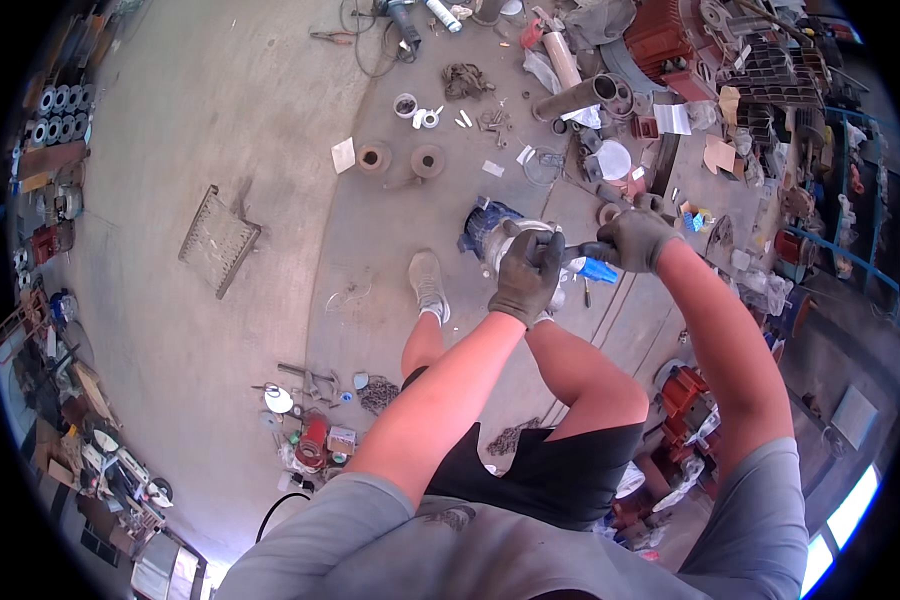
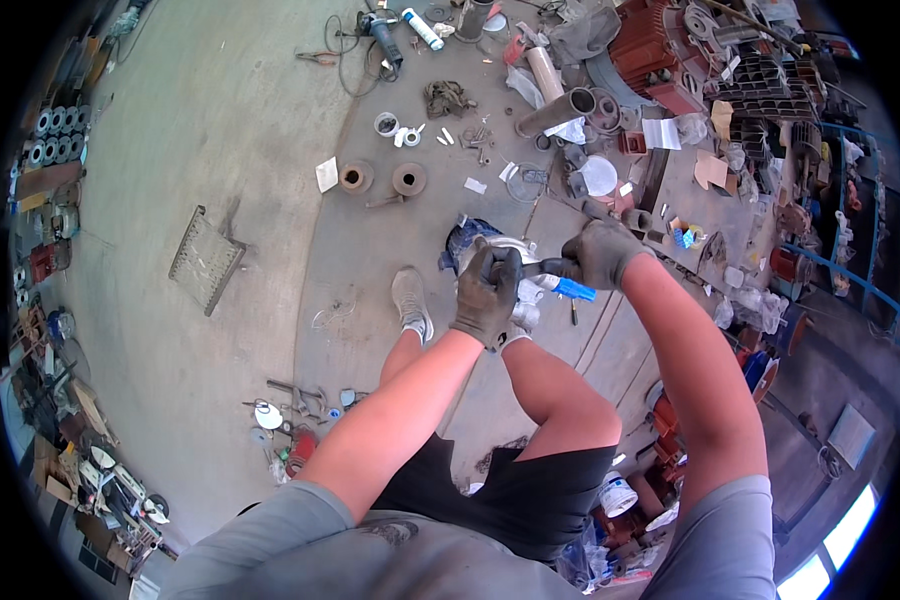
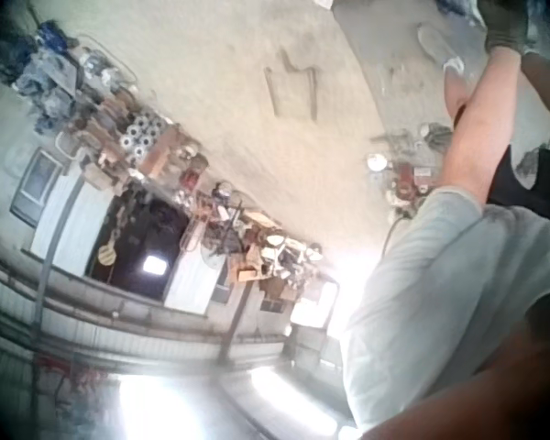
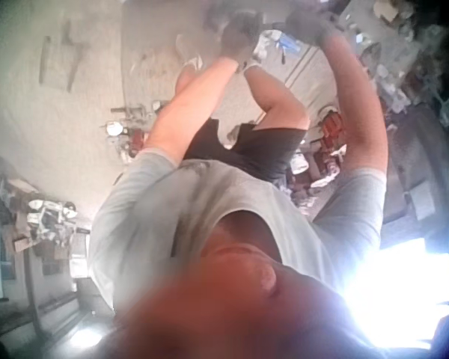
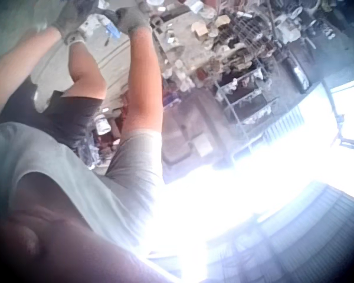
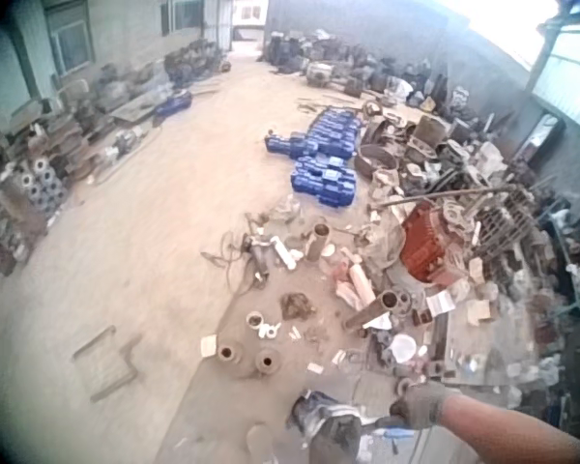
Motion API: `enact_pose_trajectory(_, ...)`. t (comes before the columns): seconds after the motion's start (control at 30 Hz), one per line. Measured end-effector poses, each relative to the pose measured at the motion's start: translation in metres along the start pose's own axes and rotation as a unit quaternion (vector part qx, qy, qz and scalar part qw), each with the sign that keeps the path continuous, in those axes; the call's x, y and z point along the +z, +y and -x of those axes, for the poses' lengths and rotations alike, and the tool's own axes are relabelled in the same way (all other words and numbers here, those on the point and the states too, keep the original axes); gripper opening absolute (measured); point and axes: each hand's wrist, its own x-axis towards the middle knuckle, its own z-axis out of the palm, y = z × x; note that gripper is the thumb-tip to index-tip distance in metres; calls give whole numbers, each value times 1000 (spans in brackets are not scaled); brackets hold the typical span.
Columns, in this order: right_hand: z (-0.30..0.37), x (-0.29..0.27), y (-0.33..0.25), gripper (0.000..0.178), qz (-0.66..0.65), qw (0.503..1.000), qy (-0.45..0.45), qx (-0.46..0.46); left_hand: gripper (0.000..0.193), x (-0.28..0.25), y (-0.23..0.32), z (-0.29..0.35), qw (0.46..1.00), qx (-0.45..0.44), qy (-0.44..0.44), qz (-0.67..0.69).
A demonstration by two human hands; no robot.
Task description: The person assembles a mechanical unit in a workshop, using a wrench to tighten bolts on a silver metallic component. They then attach a blue electric motor to the assembly and use a screwdriver to secure the motor housing.
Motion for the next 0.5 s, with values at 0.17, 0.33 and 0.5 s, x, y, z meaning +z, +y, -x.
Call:
enact_pose_trajectory(0.17,-1,82,25,55,-184,982,21,30,28,-2,12,-11,999,26,-8,-40)
enact_pose_trajectory(0.33,16,107,-5,54,-352,923,72,139,43,22,19,-9,984,44,112,-134)
enact_pose_trajectory(0.5,30,148,-22,55,-439,876,124,161,32,46,16,-17,988,-111,83,70)
